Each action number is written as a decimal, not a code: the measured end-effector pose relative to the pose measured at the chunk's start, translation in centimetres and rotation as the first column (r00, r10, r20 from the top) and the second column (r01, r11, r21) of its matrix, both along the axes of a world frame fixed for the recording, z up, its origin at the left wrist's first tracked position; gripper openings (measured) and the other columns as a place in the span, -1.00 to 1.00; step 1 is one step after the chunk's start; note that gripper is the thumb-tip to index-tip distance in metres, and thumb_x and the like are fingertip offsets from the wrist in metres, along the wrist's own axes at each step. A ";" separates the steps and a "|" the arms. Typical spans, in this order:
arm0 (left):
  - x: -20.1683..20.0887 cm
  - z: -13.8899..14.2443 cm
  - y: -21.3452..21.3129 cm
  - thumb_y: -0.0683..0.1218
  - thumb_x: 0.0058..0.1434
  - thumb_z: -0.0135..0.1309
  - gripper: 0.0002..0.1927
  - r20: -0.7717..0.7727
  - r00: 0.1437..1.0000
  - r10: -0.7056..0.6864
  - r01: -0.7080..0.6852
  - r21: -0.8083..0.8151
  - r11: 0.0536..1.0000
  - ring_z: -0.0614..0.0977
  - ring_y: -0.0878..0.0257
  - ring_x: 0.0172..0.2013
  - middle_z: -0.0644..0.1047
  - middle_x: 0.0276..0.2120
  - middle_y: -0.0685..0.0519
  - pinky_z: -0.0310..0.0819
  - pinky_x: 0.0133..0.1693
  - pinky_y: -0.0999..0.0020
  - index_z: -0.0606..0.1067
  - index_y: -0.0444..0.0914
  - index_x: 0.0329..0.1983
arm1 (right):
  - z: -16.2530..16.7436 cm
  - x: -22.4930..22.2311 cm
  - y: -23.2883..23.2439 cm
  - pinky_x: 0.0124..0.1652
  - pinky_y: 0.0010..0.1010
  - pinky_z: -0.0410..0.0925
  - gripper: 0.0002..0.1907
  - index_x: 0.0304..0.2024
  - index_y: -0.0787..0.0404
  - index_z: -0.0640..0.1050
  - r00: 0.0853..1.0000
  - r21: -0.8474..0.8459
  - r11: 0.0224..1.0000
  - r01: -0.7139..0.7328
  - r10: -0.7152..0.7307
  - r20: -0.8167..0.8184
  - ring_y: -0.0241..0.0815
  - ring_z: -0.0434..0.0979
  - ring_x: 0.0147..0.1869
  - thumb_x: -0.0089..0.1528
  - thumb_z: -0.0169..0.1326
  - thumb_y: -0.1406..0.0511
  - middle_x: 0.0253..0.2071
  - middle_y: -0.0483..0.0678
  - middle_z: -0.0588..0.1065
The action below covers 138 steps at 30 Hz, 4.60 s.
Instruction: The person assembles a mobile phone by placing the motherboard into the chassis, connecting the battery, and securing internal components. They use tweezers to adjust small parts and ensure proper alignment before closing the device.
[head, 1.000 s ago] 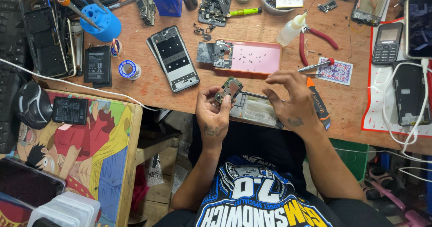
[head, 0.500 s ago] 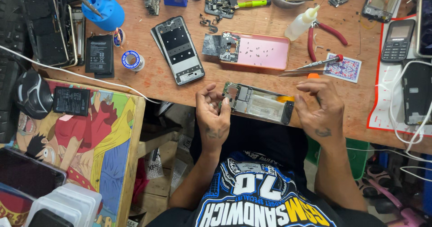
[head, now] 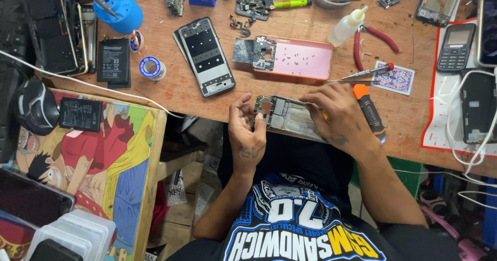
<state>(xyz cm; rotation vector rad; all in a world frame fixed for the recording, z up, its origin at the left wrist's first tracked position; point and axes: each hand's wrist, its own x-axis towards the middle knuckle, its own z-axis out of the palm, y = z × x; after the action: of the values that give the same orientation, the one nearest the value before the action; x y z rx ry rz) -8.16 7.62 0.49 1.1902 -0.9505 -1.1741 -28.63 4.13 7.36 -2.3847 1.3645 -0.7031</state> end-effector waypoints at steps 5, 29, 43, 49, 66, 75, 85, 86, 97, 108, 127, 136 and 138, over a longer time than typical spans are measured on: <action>0.1 0.1 0.0 -0.31 0.32 -0.04 -0.57 0.088 0.996 0.005 -0.002 -0.036 0.999 0.52 0.29 -0.08 0.46 -0.07 -0.04 0.51 0.02 0.41 0.29 -0.41 0.26 | -0.4 0.7 -1.9 -0.03 -0.22 0.33 -0.82 -0.23 0.09 0.66 0.969 0.118 0.991 -0.056 0.083 -0.234 -0.10 0.48 0.00 0.11 0.17 0.36 -0.21 -0.14 0.55; -1.0 3.3 -1.5 -0.30 0.26 -0.01 -0.55 0.369 0.928 -0.052 0.044 0.028 0.999 0.54 0.25 -0.28 0.44 -0.30 0.01 0.53 -0.18 0.32 0.36 -0.35 0.24 | -1.8 -2.0 -0.4 0.03 -0.16 0.31 -0.87 -0.14 0.24 0.60 0.974 0.026 0.975 0.221 -0.220 -0.048 0.02 0.50 -0.03 0.31 0.19 0.31 -0.20 0.01 0.55; -1.2 3.6 -1.2 -0.31 0.23 0.05 -0.44 0.496 0.857 -0.142 0.174 -0.020 0.984 0.52 0.18 -0.21 0.43 -0.20 -0.06 0.48 -0.14 0.26 0.32 -0.34 0.33 | -1.4 -1.9 1.7 0.09 -0.05 0.27 -0.01 0.20 0.28 0.47 0.992 0.088 0.990 0.114 -0.108 -0.072 0.11 0.41 0.15 -0.18 0.44 -0.06 0.01 0.09 0.49; -1.2 3.4 -1.2 -0.31 0.21 0.06 -0.45 0.468 0.872 -0.144 0.178 -0.027 0.984 0.54 0.18 -0.18 0.46 -0.18 -0.06 0.48 -0.14 0.28 0.35 -0.33 0.30 | -1.6 -1.8 1.8 0.19 -0.02 0.25 -0.08 0.12 0.28 0.49 0.995 0.132 0.986 0.100 -0.095 -0.042 0.16 0.35 0.24 -0.18 0.45 -0.03 0.08 0.12 0.45; -0.7 3.9 -1.9 -0.25 0.24 0.13 -0.58 0.417 0.892 -0.175 0.163 0.065 0.985 0.57 0.28 -0.38 0.55 -0.24 -0.07 0.56 -0.32 0.39 0.47 -0.37 0.19 | -1.4 -1.4 1.7 0.24 -0.02 0.26 -0.15 0.10 0.30 0.52 0.996 0.061 0.994 0.090 -0.089 -0.019 0.17 0.37 0.26 -0.12 0.44 -0.01 0.10 0.14 0.46; -1.0 2.8 -2.0 -0.22 0.22 0.16 -0.60 0.547 0.820 -0.167 0.171 0.045 0.984 0.59 0.19 -0.34 0.56 -0.22 -0.09 0.54 -0.23 0.30 0.49 -0.33 0.15 | -1.5 -1.5 1.7 0.19 -0.04 0.28 -0.15 0.08 0.29 0.54 0.996 0.096 0.991 0.090 -0.089 -0.020 0.17 0.39 0.21 -0.14 0.45 -0.01 0.07 0.14 0.47; -1.2 2.6 -1.8 -0.20 0.21 0.20 -0.58 0.583 0.804 -0.120 0.190 -0.061 0.980 0.62 0.07 -0.23 0.52 -0.14 -0.14 0.56 -0.14 0.19 0.47 -0.34 0.14 | -2.9 -1.5 2.0 0.06 -0.07 0.32 -0.19 0.09 0.24 0.56 0.989 0.045 0.989 0.138 -0.140 0.038 0.13 0.42 0.04 -0.19 0.49 0.13 -0.11 0.14 0.41; -1.3 2.7 -1.8 -0.19 0.21 0.21 -0.57 0.570 0.813 -0.122 0.185 -0.054 0.981 0.63 0.08 -0.23 0.50 -0.13 -0.13 0.57 -0.14 0.20 0.46 -0.34 0.15 | -3.2 -1.4 2.0 0.04 -0.08 0.33 -0.20 0.08 0.23 0.56 0.989 0.028 0.990 0.140 -0.141 0.053 0.12 0.41 0.01 -0.19 0.49 0.14 -0.13 0.13 0.40; -1.0 2.5 -2.3 -0.14 0.41 0.06 -0.72 0.592 0.805 -0.048 0.149 -0.124 0.981 0.51 0.16 -0.21 0.41 -0.20 -0.05 0.53 -0.22 0.35 0.59 -0.29 0.13 | -3.8 -1.7 1.9 -0.05 -0.25 0.48 -0.19 0.09 0.30 0.53 0.963 0.081 0.982 0.169 -0.182 0.199 0.04 0.48 0.06 -0.18 0.51 0.22 -0.01 0.14 0.39; -0.7 0.6 -1.1 -0.18 0.34 0.07 -0.57 -0.119 0.966 -0.229 0.238 0.063 0.969 0.62 0.34 -0.10 0.57 -0.09 -0.04 0.54 -0.04 0.47 0.37 -0.46 0.23 | -3.5 -1.2 2.8 0.04 -0.23 0.44 -0.21 0.11 0.29 0.52 0.945 0.007 0.979 0.204 -0.198 0.261 0.04 0.48 0.08 -0.13 0.50 0.21 0.01 0.12 0.43; -1.2 1.8 -1.9 -0.13 0.39 -0.01 -0.72 -0.260 0.856 -0.446 0.487 0.120 0.865 0.58 0.45 -0.20 0.60 -0.20 0.12 0.50 -0.11 0.52 0.48 -0.38 0.08 | -4.3 -1.3 0.8 0.01 -0.52 0.45 -0.50 0.25 0.37 0.38 0.586 0.550 0.829 -0.097 -0.399 0.705 -0.33 0.55 0.02 0.28 0.17 0.48 -0.04 -0.01 0.53; -1.1 -1.2 -1.5 -0.14 0.42 0.05 -0.76 -0.234 0.893 -0.384 0.411 0.077 0.908 0.47 0.45 -0.40 0.54 -0.40 0.09 0.36 -0.33 0.55 0.57 -0.45 -0.06 | -5.7 -0.7 0.5 -0.02 -0.54 0.47 -0.55 0.21 0.39 0.39 0.506 0.554 0.827 -0.097 -0.438 0.743 -0.34 0.57 -0.02 0.29 0.19 0.50 -0.08 -0.01 0.54; -1.8 -1.1 -1.4 -0.13 0.39 0.08 -0.78 -0.233 0.911 -0.340 0.377 0.135 0.916 0.52 0.47 -0.39 0.58 -0.37 0.10 0.41 -0.32 0.55 0.57 -0.42 -0.09 | -6.0 -0.7 0.6 -0.05 -0.56 0.46 -0.55 0.20 0.39 0.41 0.528 0.557 0.827 -0.073 -0.442 0.726 -0.35 0.57 -0.05 0.28 0.20 0.49 -0.10 -0.02 0.54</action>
<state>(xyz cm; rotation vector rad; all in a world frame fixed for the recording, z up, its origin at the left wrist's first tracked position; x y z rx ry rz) -10.00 6.23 -0.61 1.0299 -0.9464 -1.6752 -29.34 4.76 1.39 -1.1366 1.1403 -1.1459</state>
